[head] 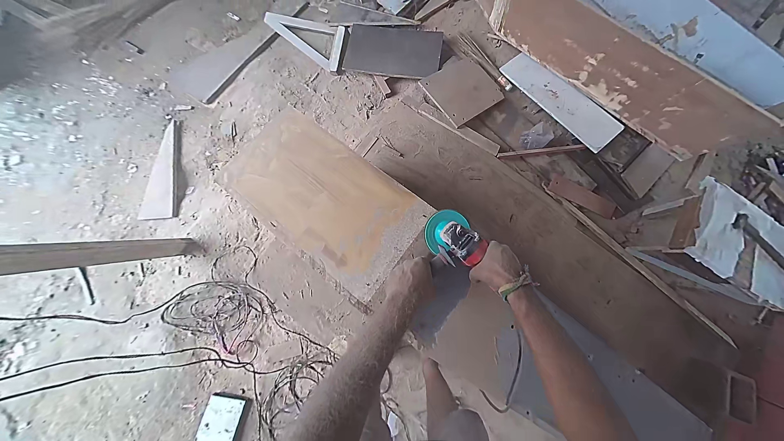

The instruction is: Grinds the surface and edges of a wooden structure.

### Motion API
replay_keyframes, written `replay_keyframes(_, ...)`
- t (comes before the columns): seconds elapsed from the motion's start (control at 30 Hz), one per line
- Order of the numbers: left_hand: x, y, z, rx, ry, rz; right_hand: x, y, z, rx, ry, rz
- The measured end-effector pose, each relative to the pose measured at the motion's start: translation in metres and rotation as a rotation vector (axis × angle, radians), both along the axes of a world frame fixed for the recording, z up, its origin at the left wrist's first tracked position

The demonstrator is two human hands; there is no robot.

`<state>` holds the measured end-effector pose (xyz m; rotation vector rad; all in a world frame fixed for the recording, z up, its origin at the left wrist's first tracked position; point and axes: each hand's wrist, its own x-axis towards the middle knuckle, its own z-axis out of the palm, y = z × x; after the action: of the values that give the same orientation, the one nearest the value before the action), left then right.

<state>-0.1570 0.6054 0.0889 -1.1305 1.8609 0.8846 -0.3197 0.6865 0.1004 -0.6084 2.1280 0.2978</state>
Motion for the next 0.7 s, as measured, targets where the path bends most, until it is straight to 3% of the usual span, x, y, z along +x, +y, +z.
replay_keyframes(0.43,-0.025,0.064,-0.005,0.119,-0.022,-0.162,0.001,0.106,-0.029,0.082,0.048,-0.241)
replay_keyframes(0.53,-0.009,0.056,-0.006,0.099,-0.024,-0.124,0.011,0.091,-0.026,0.038,0.038,-0.192)
replay_keyframes(0.7,0.013,0.003,-0.001,-0.007,-0.004,-0.035,0.023,0.017,-0.011,-0.023,0.020,-0.089)
